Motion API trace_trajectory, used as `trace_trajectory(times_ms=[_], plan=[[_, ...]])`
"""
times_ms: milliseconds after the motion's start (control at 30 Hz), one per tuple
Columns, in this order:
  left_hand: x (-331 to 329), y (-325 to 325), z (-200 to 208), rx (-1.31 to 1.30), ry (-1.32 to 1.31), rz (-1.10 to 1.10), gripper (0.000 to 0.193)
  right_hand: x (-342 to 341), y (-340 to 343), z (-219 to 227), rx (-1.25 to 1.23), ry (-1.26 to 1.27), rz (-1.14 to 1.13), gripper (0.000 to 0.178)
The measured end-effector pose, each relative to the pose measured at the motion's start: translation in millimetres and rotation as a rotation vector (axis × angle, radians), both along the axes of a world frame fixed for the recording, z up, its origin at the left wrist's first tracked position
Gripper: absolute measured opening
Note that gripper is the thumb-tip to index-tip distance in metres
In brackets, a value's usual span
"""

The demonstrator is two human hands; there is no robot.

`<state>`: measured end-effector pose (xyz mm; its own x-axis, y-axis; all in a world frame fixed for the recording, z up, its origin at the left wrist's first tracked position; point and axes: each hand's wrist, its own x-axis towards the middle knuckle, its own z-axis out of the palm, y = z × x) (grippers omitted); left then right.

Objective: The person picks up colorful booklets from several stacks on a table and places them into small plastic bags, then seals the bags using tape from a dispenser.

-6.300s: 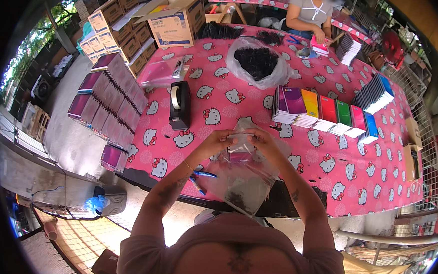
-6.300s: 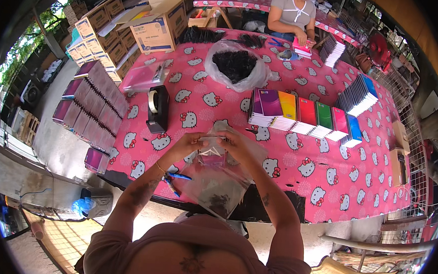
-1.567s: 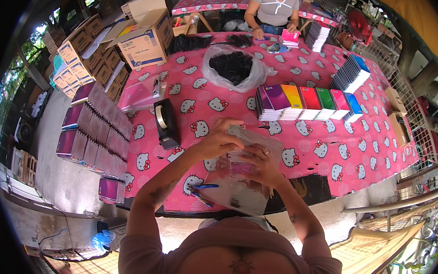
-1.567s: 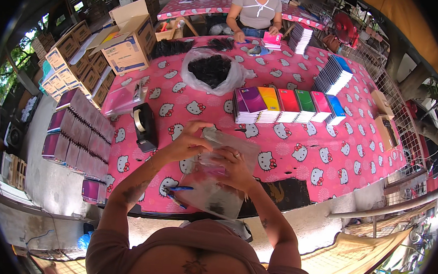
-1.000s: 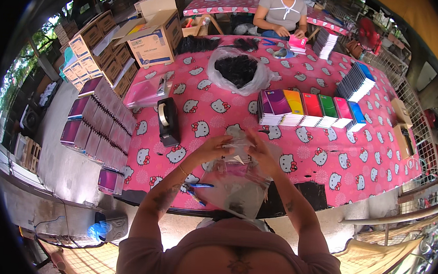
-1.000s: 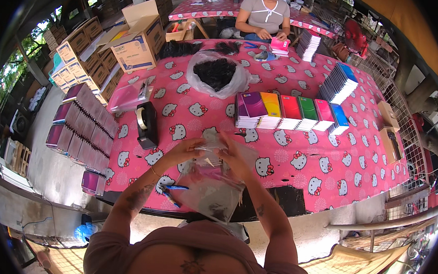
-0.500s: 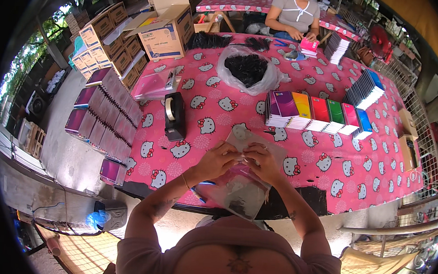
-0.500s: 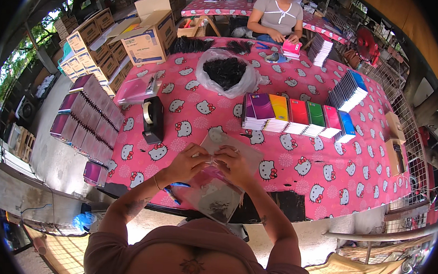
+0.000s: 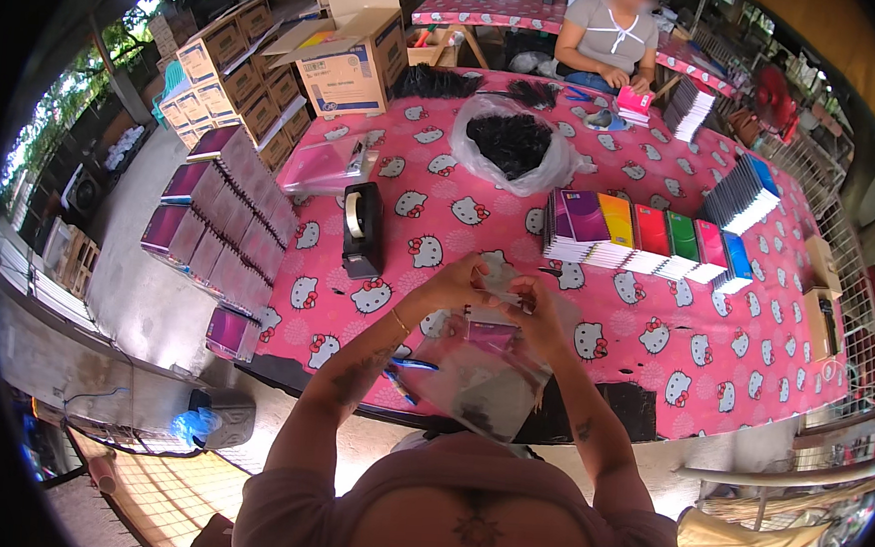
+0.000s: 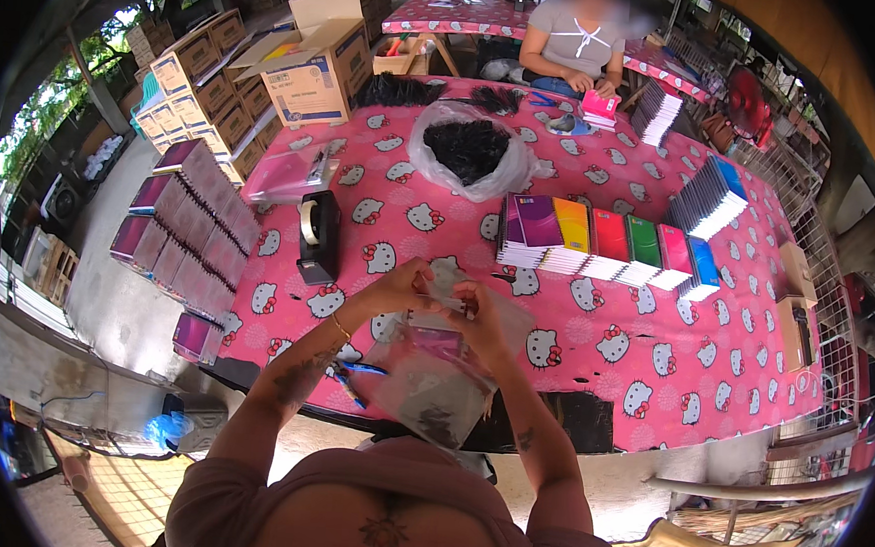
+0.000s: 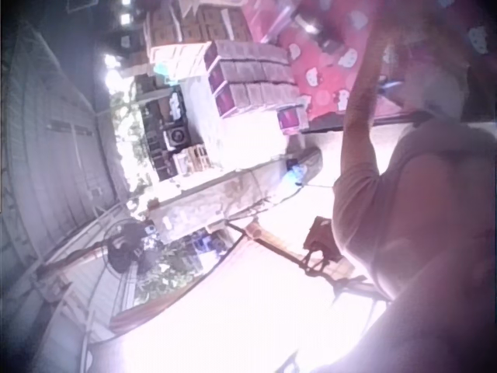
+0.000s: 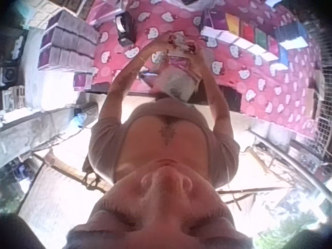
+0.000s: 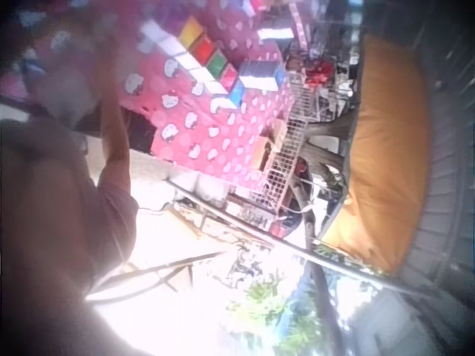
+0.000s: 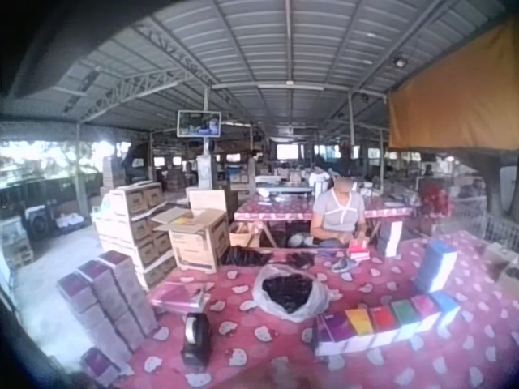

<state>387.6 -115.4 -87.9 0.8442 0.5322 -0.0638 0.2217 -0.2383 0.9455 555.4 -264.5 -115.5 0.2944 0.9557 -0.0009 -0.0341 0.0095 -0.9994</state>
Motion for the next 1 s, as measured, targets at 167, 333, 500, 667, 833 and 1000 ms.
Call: trace_trajectory(times_ms=[167,333,500,667,833,1000], plan=[[-85.4,61.3,-35.6,0.893,-0.112,0.94,0.045,-15.6,4.9,2.4,0.048,-0.081,-0.102,0.037],[-159.1,94.1,-50.8,-0.05,-0.011,1.113,0.025,-19.7,4.7,0.2,0.056,-0.192,-0.132,0.034],[-125.4,65.2,-78.0,-0.237,-0.698,1.155,0.011,-7.3,1.4,-12.0,0.089,-0.153,-0.18,0.033],[-211.0,67.0,-109.2,0.112,-0.106,1.193,0.009,-30.9,6.6,5.9,0.088,-0.206,-0.1,0.032],[-104.1,33.5,19.7,0.647,0.025,0.656,0.011,-18.7,-4.0,-2.8,0.075,-0.226,-0.181,0.033],[14.5,9.1,84.6,0.654,0.17,-0.405,0.022,-14.0,1.6,-11.6,0.099,-0.179,-0.194,0.036]])
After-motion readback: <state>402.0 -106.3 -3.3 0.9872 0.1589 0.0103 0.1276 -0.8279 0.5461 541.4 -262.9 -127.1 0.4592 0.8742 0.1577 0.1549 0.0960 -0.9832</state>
